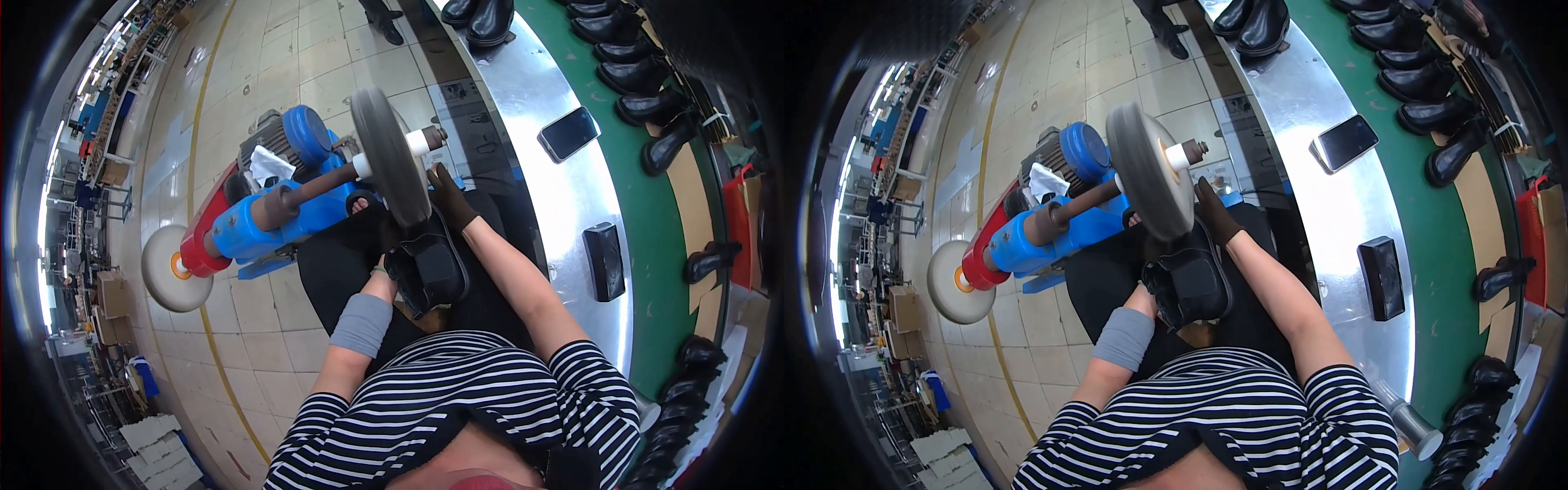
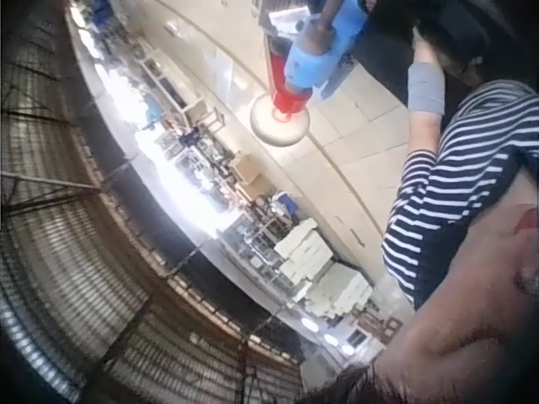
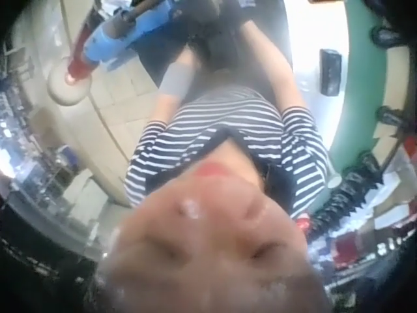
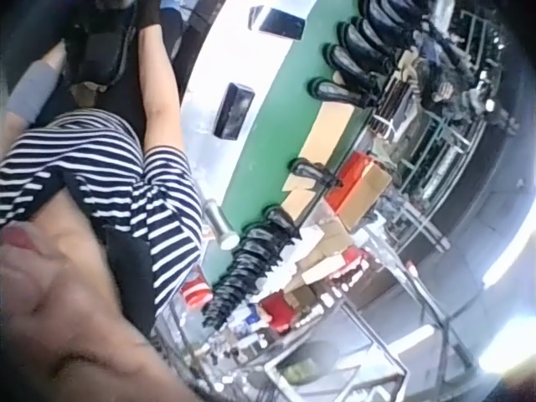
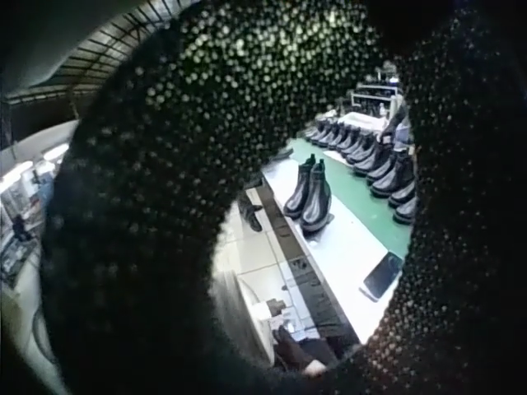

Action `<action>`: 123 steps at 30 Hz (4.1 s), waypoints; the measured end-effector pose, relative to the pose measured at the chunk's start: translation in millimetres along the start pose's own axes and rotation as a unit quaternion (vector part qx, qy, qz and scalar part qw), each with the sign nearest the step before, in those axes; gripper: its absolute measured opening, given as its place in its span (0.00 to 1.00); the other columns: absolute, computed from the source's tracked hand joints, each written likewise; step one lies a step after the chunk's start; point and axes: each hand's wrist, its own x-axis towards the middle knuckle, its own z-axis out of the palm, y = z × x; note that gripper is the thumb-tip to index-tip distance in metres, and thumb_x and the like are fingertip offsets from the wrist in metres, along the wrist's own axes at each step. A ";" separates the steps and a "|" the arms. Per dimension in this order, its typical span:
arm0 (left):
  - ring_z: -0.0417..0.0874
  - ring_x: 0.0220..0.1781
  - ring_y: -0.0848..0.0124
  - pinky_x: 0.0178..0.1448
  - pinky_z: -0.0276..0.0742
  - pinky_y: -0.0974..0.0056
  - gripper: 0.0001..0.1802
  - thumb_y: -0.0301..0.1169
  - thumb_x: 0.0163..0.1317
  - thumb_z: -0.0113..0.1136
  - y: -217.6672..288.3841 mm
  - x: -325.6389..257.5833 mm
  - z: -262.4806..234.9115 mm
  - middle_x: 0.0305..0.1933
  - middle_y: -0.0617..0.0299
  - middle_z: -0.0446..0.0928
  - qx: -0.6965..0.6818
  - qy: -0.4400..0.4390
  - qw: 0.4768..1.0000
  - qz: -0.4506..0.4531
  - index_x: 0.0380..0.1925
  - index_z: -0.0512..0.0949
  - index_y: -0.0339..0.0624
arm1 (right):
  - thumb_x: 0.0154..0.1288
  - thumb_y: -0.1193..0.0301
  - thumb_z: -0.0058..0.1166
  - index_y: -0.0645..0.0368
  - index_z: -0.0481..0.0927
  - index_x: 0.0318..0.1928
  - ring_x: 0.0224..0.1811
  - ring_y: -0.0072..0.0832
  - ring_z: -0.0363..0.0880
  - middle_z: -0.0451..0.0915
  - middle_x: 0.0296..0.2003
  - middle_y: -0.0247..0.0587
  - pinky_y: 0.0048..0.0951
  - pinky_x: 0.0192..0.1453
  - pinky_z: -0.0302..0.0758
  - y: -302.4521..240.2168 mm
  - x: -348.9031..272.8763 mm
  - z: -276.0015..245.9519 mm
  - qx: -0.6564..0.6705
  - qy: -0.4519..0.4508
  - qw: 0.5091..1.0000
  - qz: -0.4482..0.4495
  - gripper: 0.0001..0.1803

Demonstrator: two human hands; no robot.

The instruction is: Polishing and finishing leather boots using an industrial grinding and buffing machine.

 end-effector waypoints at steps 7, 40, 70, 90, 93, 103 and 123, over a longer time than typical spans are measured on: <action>0.75 0.63 0.68 0.67 0.70 0.63 0.23 0.40 0.77 0.43 -39.1 13.7 -28.1 0.59 0.52 0.75 0.125 0.099 0.979 -0.129 0.58 0.73 0.30 | 0.64 0.59 0.55 0.59 0.49 0.73 0.72 0.45 0.57 0.53 0.72 0.52 0.43 0.73 0.60 -0.3 -93.1 -0.8 -0.189 -0.060 0.980 -0.003 0.43; 0.79 0.58 0.60 0.69 0.71 0.57 0.24 0.44 0.75 0.41 -44.6 -22.9 21.3 0.56 0.54 0.78 -0.193 -0.171 0.966 -0.028 0.57 0.74 0.39 | 0.46 0.64 0.72 0.53 0.59 0.74 0.62 0.52 0.71 0.62 0.66 0.61 0.48 0.59 0.73 -29.4 -260.4 98.1 -0.771 -0.020 0.614 -0.169 0.53; 0.74 0.67 0.67 0.73 0.69 0.67 0.27 0.29 0.74 0.46 24.5 -101.3 44.0 0.71 0.49 0.68 0.012 -0.250 0.941 -0.228 0.70 0.62 0.31 | 0.53 0.79 0.62 0.66 0.75 0.59 0.52 0.29 0.80 0.81 0.50 0.42 0.29 0.58 0.76 -53.6 -216.1 5.9 -0.258 0.155 0.932 -0.201 0.29; 0.80 0.59 0.50 0.66 0.78 0.51 0.27 0.39 0.79 0.33 -0.3 -0.2 -10.6 0.63 0.41 0.73 0.436 -0.306 0.838 0.119 0.66 0.64 0.28 | 0.64 0.72 0.45 0.63 0.82 0.41 0.44 0.45 0.79 0.80 0.39 0.54 0.39 0.50 0.73 19.9 -2.4 -37.1 -0.538 0.206 0.781 -0.241 0.13; 0.79 0.60 0.47 0.66 0.78 0.48 0.28 0.40 0.79 0.32 -6.0 1.7 -24.8 0.65 0.37 0.70 0.522 -0.299 0.766 0.224 0.67 0.63 0.28 | 0.73 0.65 0.41 0.63 0.80 0.50 0.48 0.40 0.81 0.82 0.46 0.55 0.35 0.52 0.74 8.5 16.2 -33.4 -0.552 0.163 0.791 -0.205 0.18; 0.80 0.61 0.51 0.63 0.80 0.51 0.39 0.59 0.74 0.40 -25.7 -25.4 -13.0 0.65 0.43 0.71 -0.066 -0.072 0.992 -0.076 0.67 0.64 0.34 | 0.78 0.45 0.30 0.65 0.73 0.62 0.57 0.36 0.79 0.79 0.56 0.49 0.39 0.62 0.73 1.6 11.9 42.8 0.040 0.151 0.987 -0.027 0.36; 0.84 0.50 0.61 0.62 0.79 0.57 0.21 0.41 0.62 0.57 -29.4 -99.6 6.1 0.48 0.55 0.83 -0.073 0.070 0.990 -0.099 0.51 0.79 0.41 | 0.66 0.75 0.49 0.65 0.72 0.63 0.58 0.33 0.78 0.80 0.56 0.51 0.31 0.63 0.72 12.2 -84.1 -24.7 -0.429 0.095 0.861 -0.254 0.24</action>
